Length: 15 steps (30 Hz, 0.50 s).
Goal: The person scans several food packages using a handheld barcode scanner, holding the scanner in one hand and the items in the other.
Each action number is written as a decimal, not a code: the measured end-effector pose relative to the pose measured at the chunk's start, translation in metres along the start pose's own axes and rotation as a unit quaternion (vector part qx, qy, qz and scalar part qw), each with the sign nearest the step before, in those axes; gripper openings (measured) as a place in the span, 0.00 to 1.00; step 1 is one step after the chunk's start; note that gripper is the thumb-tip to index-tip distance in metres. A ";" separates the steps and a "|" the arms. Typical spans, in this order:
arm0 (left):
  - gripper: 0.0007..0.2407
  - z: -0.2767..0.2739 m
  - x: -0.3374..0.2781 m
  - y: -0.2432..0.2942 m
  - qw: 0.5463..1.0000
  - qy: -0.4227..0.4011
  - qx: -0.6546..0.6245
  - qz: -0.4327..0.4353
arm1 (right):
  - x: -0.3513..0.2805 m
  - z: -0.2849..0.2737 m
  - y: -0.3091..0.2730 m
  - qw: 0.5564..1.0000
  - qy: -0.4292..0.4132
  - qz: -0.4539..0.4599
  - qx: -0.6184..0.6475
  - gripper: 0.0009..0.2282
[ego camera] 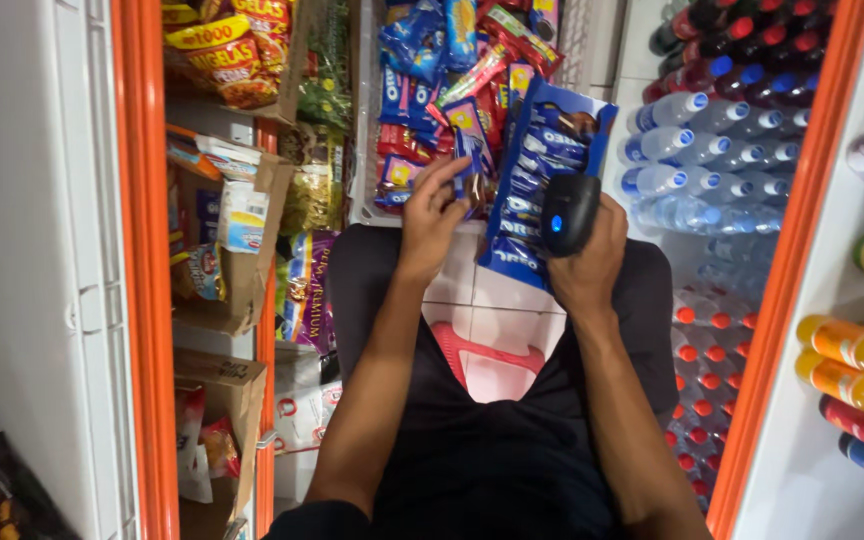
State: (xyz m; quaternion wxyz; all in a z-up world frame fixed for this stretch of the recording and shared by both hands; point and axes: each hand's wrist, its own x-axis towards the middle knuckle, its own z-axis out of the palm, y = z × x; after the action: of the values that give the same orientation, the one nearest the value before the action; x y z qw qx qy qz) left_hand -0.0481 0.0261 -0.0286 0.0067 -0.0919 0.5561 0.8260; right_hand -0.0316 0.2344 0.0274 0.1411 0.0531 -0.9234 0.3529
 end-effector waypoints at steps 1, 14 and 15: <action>0.22 0.000 -0.005 -0.005 1.000 -0.004 -0.002 -0.001 | -0.001 0.000 0.001 1.000 0.002 0.002 -0.003 0.20; 0.23 0.027 -0.073 -0.002 0.966 -0.076 -0.218 -0.113 | -0.028 -0.026 -0.021 0.959 0.003 0.146 0.241 0.13; 0.25 0.029 -0.078 -0.002 0.970 -0.083 -0.198 -0.114 | -0.032 -0.027 -0.020 0.917 -0.013 0.206 0.341 0.10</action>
State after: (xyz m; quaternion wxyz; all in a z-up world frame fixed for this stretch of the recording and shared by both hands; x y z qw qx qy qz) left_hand 0.0249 0.0603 -0.0071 0.1286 -0.0857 0.3650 0.9181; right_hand 0.0088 0.2381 0.0498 0.0270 -0.0890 -0.7395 0.6667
